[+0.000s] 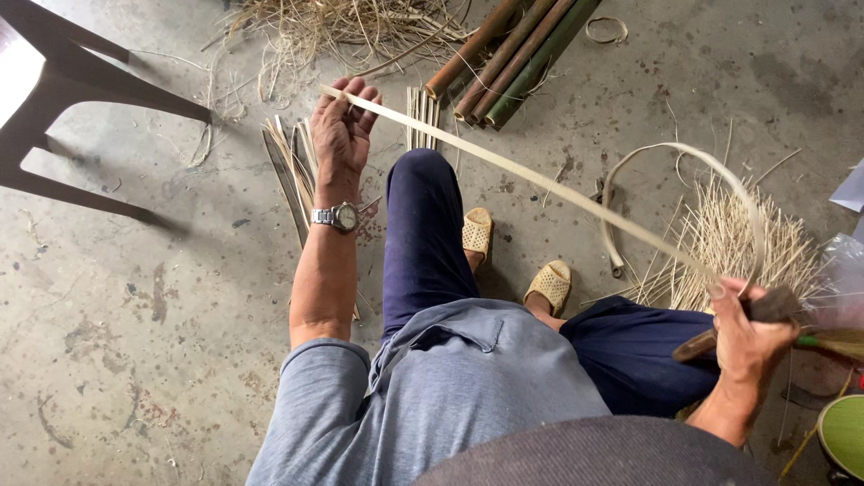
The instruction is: The person sits on the floor and uses a curved knife to shave thin strips of bamboo. They repeatedly hold the bamboo strip, shave it with the knife, inspect the result, and place the finished strip on a pile on the floor.
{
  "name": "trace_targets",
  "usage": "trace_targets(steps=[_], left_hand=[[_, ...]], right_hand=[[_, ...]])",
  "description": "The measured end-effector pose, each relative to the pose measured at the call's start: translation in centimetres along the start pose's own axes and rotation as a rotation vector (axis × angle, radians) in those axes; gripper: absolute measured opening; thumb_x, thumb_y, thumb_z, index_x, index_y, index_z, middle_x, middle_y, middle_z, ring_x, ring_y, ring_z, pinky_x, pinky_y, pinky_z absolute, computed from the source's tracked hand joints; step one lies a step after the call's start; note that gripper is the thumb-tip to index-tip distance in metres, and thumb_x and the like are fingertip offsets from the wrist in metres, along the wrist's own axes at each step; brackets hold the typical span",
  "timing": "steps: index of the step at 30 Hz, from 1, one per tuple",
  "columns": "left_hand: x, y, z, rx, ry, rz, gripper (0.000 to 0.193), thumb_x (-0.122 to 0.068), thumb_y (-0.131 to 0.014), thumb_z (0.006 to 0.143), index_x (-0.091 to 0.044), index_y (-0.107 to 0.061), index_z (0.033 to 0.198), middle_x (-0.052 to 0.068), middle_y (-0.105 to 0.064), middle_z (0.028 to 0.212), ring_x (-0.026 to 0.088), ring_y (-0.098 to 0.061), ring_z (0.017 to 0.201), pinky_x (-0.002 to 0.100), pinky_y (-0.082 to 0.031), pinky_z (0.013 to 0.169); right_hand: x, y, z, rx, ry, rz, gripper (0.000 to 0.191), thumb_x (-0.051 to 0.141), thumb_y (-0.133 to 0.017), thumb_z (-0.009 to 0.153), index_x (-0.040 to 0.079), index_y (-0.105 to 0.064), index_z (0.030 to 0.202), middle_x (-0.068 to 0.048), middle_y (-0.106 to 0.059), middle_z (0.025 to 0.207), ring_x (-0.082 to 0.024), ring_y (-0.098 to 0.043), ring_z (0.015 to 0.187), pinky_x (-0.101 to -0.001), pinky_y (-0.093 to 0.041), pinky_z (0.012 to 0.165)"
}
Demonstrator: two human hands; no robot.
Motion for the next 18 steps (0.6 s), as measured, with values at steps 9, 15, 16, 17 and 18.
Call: trace_targets(steps=[9,15,16,17,18], left_hand=[[-1.6,1.0,-2.1,0.078,-0.108,-0.09,0.028,-0.006,-0.051,0.108,0.0,-0.055,0.135,0.012,-0.067,0.111,0.03,-0.071,0.104,0.054,-0.064,0.095],[-2.0,1.2,-3.9,0.016,-0.181,-0.144,0.03,-0.006,-0.048,0.108,0.002,-0.051,0.137,0.013,-0.067,0.108,0.029,-0.071,0.102,0.054,-0.063,0.097],[-2.0,1.1,-4.1,0.016,-0.184,-0.152,0.03,-0.006,-0.047,0.108,0.002,-0.051,0.136,0.012,-0.066,0.108,0.029,-0.07,0.102,0.054,-0.063,0.097],[-1.8,1.1,-4.3,0.016,-0.187,-0.159,0.03,-0.006,-0.047,0.108,0.001,-0.05,0.136,0.012,-0.066,0.108,0.029,-0.07,0.102,0.054,-0.063,0.096],[-1.7,1.0,-4.5,0.014,-0.191,-0.166,0.03,-0.006,-0.047,0.108,0.001,-0.05,0.136,0.011,-0.066,0.107,0.029,-0.07,0.102,0.054,-0.063,0.096]], right_hand=[[2.5,-1.0,3.4,-0.141,-0.444,0.062,0.022,0.018,-0.068,0.113,-0.003,-0.067,0.109,-0.002,-0.061,0.077,-0.005,-0.046,0.053,-0.0212,-0.034,0.044],[6.0,-8.2,12.0,-0.01,-0.093,-0.23,0.012,0.005,-0.071,0.111,-0.007,-0.072,0.108,-0.007,-0.07,0.088,-0.009,-0.066,0.078,-0.0233,-0.048,0.063],[7.1,-10.7,14.4,0.019,-0.016,-0.251,0.012,0.005,-0.073,0.111,-0.006,-0.074,0.109,-0.008,-0.073,0.091,-0.011,-0.069,0.081,-0.0248,-0.05,0.064],[8.7,-13.7,16.7,0.059,0.098,-0.226,0.01,0.006,-0.073,0.112,-0.004,-0.074,0.113,-0.008,-0.072,0.092,-0.012,-0.068,0.077,-0.0267,-0.05,0.06],[9.0,-16.6,19.3,0.059,-0.041,-0.261,0.012,0.013,-0.076,0.11,0.002,-0.073,0.106,-0.004,-0.07,0.081,-0.011,-0.065,0.063,-0.0269,-0.049,0.051]])
Point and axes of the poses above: each hand's wrist, its own z-axis towards the middle knuckle, its own y-axis out of the back of the hand, x = y × z, the point moved 6 cm from there along z, towards the middle knuckle
